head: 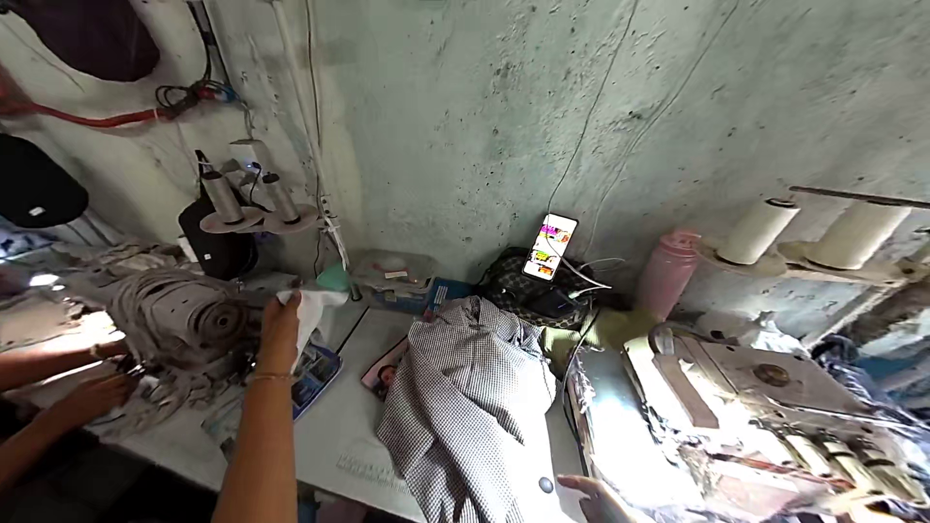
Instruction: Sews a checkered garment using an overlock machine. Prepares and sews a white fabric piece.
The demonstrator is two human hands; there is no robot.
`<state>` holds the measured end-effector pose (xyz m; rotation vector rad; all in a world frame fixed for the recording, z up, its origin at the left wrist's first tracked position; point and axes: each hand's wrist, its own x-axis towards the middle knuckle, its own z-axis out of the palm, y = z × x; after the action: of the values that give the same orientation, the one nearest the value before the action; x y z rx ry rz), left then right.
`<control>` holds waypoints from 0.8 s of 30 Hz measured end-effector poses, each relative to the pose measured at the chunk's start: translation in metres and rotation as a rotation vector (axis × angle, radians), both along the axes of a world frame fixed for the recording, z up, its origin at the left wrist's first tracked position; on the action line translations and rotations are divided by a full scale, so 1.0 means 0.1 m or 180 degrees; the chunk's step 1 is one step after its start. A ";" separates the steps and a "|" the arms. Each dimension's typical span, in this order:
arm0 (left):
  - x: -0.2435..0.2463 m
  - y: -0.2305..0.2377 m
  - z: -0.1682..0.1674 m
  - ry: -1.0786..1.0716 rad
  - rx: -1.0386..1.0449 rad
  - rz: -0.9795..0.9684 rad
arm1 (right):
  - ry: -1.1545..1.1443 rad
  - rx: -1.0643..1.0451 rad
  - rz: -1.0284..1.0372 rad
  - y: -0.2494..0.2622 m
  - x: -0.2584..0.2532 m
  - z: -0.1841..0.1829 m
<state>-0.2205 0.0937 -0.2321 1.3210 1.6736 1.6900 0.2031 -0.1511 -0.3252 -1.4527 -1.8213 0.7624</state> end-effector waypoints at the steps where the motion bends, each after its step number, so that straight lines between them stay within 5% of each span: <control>1: 0.09 -0.07 0.21 0.0083 0.0093 -0.0271 | 0.0098 0.0034 0.0034 0.01 0.02 0.07; 6: 0.79 -0.84 1.20 0.1019 0.0112 -0.2051 | 0.0694 0.0879 -0.0025 0.08 0.03 0.54; 9: 1.21 -1.18 1.33 0.1645 0.0051 -0.3546 | 0.1056 0.1946 0.0121 0.29 -0.01 0.84; 11: 1.51 -1.32 1.27 0.2224 0.0204 -0.4147 | 0.1391 0.1967 0.0587 0.37 -0.07 1.13; 14: 1.77 -1.39 1.11 0.2548 0.0537 -0.4343 | 0.1734 0.0663 0.1426 0.37 -0.07 1.44; 17: 1.68 -1.33 1.03 0.2448 0.0818 -0.4225 | 0.1281 -0.0395 0.1676 0.35 0.11 1.42; 20: 1.46 -1.17 0.98 0.2213 0.0791 -0.3990 | 0.0573 -0.0838 0.1442 0.18 0.45 1.22; 24: 1.36 -1.00 0.80 0.2109 0.0556 -0.3608 | 0.0627 -0.0854 0.0900 -0.06 0.87 0.77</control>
<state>-0.0843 -0.0061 -0.1516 2.4227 0.6485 0.7363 0.2901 -0.1576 -0.2479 -1.2389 -1.8436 1.2867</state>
